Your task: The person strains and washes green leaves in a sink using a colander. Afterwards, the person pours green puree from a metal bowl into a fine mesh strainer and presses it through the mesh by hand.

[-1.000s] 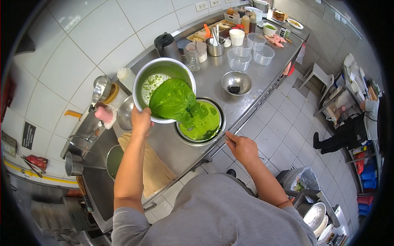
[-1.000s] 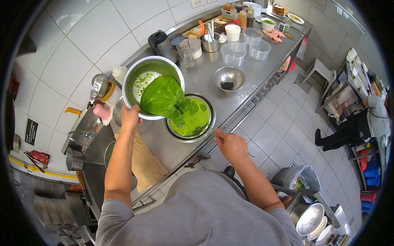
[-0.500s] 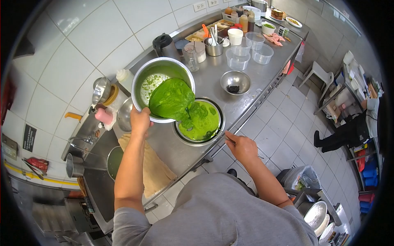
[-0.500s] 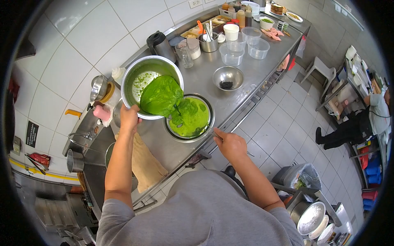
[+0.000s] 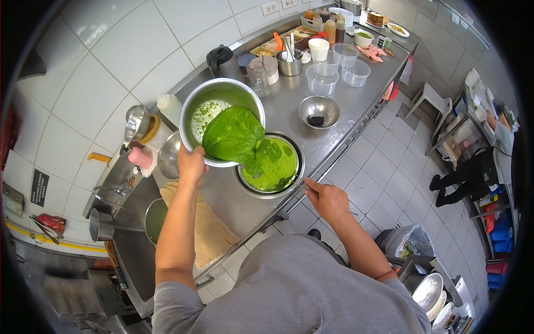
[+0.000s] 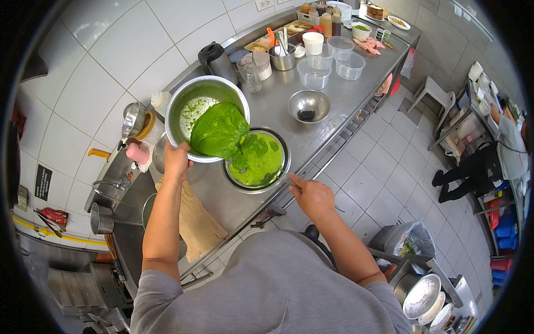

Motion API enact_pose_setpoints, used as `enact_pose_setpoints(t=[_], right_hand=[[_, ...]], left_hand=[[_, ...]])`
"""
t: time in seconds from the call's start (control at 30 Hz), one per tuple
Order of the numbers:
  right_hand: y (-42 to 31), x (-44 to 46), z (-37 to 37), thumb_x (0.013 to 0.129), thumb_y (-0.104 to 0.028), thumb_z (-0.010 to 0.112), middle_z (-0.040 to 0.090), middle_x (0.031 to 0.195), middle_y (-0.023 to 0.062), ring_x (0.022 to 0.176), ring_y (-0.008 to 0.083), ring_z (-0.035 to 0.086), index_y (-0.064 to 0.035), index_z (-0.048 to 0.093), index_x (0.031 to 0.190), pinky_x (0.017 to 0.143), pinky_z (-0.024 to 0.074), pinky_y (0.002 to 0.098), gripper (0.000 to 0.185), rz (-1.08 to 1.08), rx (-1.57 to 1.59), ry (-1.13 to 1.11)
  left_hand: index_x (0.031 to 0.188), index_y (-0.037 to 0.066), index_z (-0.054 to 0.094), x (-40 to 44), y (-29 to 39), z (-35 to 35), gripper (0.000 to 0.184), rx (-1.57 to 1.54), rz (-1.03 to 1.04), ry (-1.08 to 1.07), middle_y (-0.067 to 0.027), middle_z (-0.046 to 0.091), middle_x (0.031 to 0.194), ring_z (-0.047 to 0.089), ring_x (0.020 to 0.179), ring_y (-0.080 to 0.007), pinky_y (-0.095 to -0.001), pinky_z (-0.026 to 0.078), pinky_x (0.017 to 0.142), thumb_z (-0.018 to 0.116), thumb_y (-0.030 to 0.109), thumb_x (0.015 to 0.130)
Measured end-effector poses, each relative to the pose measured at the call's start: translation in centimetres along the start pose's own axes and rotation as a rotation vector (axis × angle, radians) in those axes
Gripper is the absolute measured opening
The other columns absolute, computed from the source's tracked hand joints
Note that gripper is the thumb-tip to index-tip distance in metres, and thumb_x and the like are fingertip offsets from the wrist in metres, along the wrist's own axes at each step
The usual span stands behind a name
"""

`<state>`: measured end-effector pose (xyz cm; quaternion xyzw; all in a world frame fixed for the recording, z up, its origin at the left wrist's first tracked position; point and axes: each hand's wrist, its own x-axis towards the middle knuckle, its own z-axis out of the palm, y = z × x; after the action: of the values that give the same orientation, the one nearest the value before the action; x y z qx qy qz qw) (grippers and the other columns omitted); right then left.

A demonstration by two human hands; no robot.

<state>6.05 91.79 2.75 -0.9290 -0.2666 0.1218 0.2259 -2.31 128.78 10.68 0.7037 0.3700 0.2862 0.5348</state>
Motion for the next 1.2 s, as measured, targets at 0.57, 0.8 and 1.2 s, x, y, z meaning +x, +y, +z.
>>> enact_pose_setpoints(t=[0.57, 0.8, 1.2], right_hand=[[-0.1, -0.1, -0.1, 0.1, -0.044, 0.065, 0.077, 0.092, 0.0137, 0.089, 0.0339, 0.074, -0.0309, 0.07, 0.136, 0.08, 0.0579, 0.047, 0.039, -0.014, -0.001, 0.024], [0.2, 0.1, 0.6, 0.099, -0.045, 0.066, 0.076, 0.09, 0.0131, 0.088, 0.0333, 0.074, -0.0321, 0.07, 0.136, 0.077, 0.0579, 0.0471, 0.039, -0.005, 0.006, 0.031], [0.0, 0.3, 1.2, 0.097, -0.043, 0.069, 0.075, 0.09, 0.0107, 0.085, 0.0323, 0.073, -0.033, 0.072, 0.133, 0.075, 0.0571, 0.0459, 0.037, -0.034, 0.002, 0.079]], left_hand=[[0.118, 0.001, 0.052, 4.2, -3.6, -1.4, 0.031, -0.234, -0.327, -0.106, -0.0124, 0.064, 0.086, 0.064, 0.056, -0.0204, -0.0243, 0.037, 0.036, 0.056, 0.004, 0.088], [0.119, -0.005, 0.045, 6.2, -4.4, -1.8, 0.029, -0.507, -0.619, -0.228, -0.0262, 0.065, 0.099, 0.075, 0.074, -0.0421, -0.0221, 0.039, 0.037, 0.052, 0.004, 0.092], [0.126, -0.009, 0.042, 11.9, -9.7, 2.7, 0.031, -0.653, -0.615, -0.133, -0.0379, 0.063, 0.105, 0.071, 0.068, -0.0426, -0.0215, 0.04, 0.035, 0.043, 0.002, 0.097]])
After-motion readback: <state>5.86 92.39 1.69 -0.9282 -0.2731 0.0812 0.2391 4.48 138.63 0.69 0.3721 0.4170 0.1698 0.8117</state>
